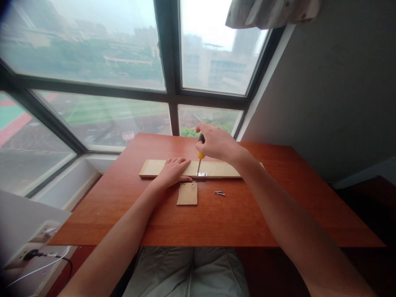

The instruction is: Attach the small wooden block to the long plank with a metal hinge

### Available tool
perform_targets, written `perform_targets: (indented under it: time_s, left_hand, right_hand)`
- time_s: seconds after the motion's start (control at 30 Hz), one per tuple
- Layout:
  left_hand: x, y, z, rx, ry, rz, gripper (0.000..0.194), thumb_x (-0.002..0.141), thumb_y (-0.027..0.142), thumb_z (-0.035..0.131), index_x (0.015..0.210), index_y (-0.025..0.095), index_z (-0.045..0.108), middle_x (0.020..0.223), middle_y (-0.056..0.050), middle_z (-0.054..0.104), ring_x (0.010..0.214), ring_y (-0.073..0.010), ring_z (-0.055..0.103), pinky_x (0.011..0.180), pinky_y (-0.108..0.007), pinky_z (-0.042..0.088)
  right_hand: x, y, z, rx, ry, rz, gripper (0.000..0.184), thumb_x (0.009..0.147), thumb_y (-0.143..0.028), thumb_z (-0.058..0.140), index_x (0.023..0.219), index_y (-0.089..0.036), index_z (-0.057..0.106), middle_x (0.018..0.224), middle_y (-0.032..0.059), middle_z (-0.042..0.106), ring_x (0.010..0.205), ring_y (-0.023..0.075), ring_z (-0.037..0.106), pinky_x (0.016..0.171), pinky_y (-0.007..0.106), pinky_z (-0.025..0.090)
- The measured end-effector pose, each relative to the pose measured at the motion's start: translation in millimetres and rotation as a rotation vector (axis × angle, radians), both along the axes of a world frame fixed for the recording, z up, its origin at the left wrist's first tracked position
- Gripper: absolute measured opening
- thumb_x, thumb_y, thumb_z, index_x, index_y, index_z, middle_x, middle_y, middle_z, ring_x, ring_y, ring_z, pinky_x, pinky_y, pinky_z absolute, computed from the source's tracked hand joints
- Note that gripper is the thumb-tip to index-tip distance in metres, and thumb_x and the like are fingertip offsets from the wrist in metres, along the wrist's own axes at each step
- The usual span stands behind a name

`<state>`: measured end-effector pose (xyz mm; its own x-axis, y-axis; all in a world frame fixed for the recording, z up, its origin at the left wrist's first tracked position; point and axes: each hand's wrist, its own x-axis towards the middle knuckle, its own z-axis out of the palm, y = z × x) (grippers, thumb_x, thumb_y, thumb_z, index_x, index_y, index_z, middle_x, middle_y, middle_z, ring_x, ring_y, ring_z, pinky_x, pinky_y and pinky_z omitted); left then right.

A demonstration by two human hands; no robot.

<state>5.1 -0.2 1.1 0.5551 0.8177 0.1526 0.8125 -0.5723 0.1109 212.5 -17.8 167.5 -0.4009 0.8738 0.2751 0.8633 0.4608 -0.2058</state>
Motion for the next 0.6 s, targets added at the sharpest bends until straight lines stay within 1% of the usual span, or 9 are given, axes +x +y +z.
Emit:
perform_targets:
  time_s: [0.1, 0.17, 0.23, 0.27, 0.33, 0.43, 0.5, 0.57, 0.6]
  left_hand:
    - [0.0, 0.4, -0.2, -0.009, 0.002, -0.003, 0.073, 0.074, 0.070, 0.065, 0.131, 0.027, 0.048, 0.126, -0.012, 0.056, 0.116, -0.0317, 0.050, 0.097, -0.041, 0.031]
    - [-0.2, 0.6, -0.2, -0.017, 0.001, -0.003, 0.073, 0.074, 0.069, 0.064, 0.132, 0.028, 0.048, 0.127, -0.012, 0.056, 0.117, -0.0319, 0.050, 0.097, -0.041, 0.031]
    - [-0.4, 0.8, -0.5, -0.018, -0.001, -0.005, 0.073, 0.074, 0.069, 0.065, 0.132, 0.028, 0.047, 0.127, -0.012, 0.056, 0.117, -0.0320, 0.050, 0.097, -0.041, 0.031]
    - [-0.6, 0.9, -0.8, -0.016, -0.003, -0.006, 0.074, 0.074, 0.069, 0.065, 0.132, 0.028, 0.048, 0.127, -0.012, 0.056, 0.117, -0.0320, 0.050, 0.097, -0.041, 0.031]
    - [-0.9, 1.2, -1.7, -0.008, -0.008, -0.012, 0.073, 0.074, 0.069, 0.065, 0.132, 0.028, 0.048, 0.127, -0.012, 0.056, 0.117, -0.0320, 0.050, 0.097, -0.041, 0.031]
    - [-1.1, 1.5, -3.0, 0.003, -0.014, -0.017, 0.073, 0.074, 0.070, 0.064, 0.131, 0.027, 0.048, 0.127, -0.012, 0.056, 0.117, -0.0318, 0.050, 0.097, -0.041, 0.031]
    - [-1.1, 1.5, -3.4, 0.010, -0.016, -0.019, 0.073, 0.075, 0.070, 0.064, 0.131, 0.026, 0.048, 0.126, -0.012, 0.056, 0.117, -0.0316, 0.050, 0.097, -0.041, 0.031]
    - [-0.9, 1.5, -3.3, 0.015, -0.016, -0.017, 0.074, 0.075, 0.070, 0.064, 0.131, 0.025, 0.048, 0.126, -0.012, 0.057, 0.116, -0.0317, 0.050, 0.097, -0.041, 0.031]
    - [-0.8, 1.4, -3.1, 0.013, -0.014, -0.015, 0.073, 0.075, 0.070, 0.064, 0.131, 0.025, 0.048, 0.126, -0.012, 0.057, 0.117, -0.0317, 0.050, 0.097, -0.040, 0.031]
  right_hand:
    - [-2.3, -0.7, -1.8, 0.058, -0.045, -0.106, 0.028, 0.089, -0.042, 0.049, 0.107, -0.022, 0.059, 0.097, 0.0075, 0.069, 0.080, 0.0233, 0.060, 0.063, 0.034, 0.040]
    - [-3.8, -0.7, -2.6, 0.064, -0.045, -0.112, 0.028, 0.091, -0.045, 0.046, 0.102, -0.022, 0.059, 0.087, 0.0064, 0.068, 0.075, 0.0223, 0.059, 0.062, 0.034, 0.038]
    - [-4.2, -0.5, -2.6, 0.055, -0.020, -0.068, 0.022, 0.090, -0.038, 0.048, 0.100, -0.023, 0.060, 0.084, 0.0050, 0.067, 0.074, 0.0209, 0.058, 0.063, 0.033, 0.039]
    - [-3.9, -0.4, -2.3, 0.048, -0.004, -0.033, 0.019, 0.089, -0.033, 0.049, 0.101, -0.023, 0.060, 0.087, 0.0047, 0.067, 0.075, 0.0201, 0.059, 0.065, 0.033, 0.040]
    - [-2.6, -0.5, -1.6, 0.033, 0.020, 0.041, 0.021, 0.084, -0.025, 0.052, 0.104, -0.023, 0.060, 0.096, 0.0047, 0.067, 0.079, 0.0191, 0.059, 0.068, 0.032, 0.042]
    - [-1.1, -1.6, -0.2, 0.029, 0.028, 0.089, 0.025, 0.082, -0.025, 0.054, 0.107, -0.024, 0.060, 0.103, 0.0046, 0.067, 0.082, 0.0183, 0.060, 0.067, 0.030, 0.041]
    - [-1.4, -2.3, 0.5, 0.051, 0.015, 0.034, 0.020, 0.087, -0.035, 0.052, 0.100, -0.024, 0.061, 0.093, 0.0038, 0.067, 0.076, 0.0183, 0.058, 0.062, 0.031, 0.038]
    - [-2.0, -2.7, 0.6, 0.068, -0.004, -0.038, 0.024, 0.091, -0.042, 0.047, 0.089, -0.024, 0.062, 0.080, 0.0026, 0.066, 0.069, 0.0179, 0.056, 0.058, 0.031, 0.035]
    - [-2.2, -2.7, 0.4, 0.074, -0.008, -0.061, 0.026, 0.092, -0.042, 0.045, 0.085, -0.024, 0.062, 0.076, 0.0022, 0.065, 0.066, 0.0177, 0.055, 0.057, 0.031, 0.033]
